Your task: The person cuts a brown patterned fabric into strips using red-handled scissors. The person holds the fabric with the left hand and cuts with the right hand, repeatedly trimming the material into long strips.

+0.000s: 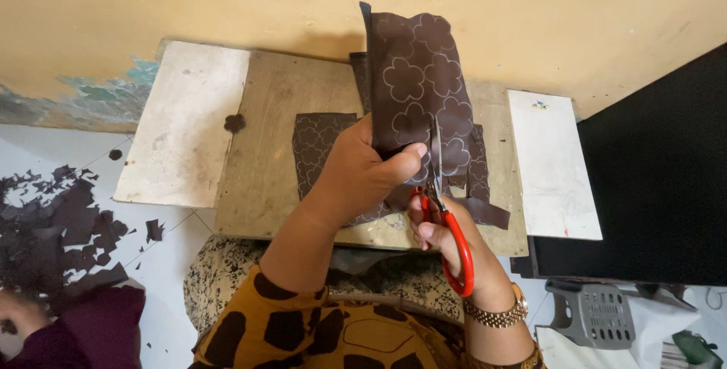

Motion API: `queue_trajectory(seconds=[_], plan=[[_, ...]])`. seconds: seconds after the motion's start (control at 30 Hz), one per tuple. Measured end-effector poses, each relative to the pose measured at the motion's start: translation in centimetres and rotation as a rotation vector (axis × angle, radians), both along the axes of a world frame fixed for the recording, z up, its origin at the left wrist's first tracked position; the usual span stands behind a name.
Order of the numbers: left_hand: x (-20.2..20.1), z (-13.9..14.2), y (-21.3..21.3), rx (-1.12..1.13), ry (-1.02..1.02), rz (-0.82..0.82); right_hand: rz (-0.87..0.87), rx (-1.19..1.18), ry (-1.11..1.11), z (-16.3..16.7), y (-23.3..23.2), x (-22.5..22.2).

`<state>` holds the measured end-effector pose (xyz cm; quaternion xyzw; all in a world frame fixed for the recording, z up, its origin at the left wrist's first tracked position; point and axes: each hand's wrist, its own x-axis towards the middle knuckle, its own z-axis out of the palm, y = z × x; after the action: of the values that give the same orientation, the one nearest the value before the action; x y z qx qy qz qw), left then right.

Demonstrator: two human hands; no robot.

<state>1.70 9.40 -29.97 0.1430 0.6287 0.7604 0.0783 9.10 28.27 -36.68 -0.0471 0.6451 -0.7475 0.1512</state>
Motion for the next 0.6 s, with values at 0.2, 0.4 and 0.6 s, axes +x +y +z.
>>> queue_trajectory(seconds=[0.2,0.4,0.6], plan=[[-0.6,-0.4,-1.1,-0.034,0.04,0.032,-0.067,-0.05,-0.004,-0.9,-1.6,-0.4],[-0.7,-1.0,-1.0,-0.039,0.048,0.037,-0.1,0.005,0.029,-1.3,-2.0,-0.3],[0.0,-0.8,-0.3,0.06,0.027,0.034,-0.135,0.003,-0.012,-0.8,-2.4,0.3]])
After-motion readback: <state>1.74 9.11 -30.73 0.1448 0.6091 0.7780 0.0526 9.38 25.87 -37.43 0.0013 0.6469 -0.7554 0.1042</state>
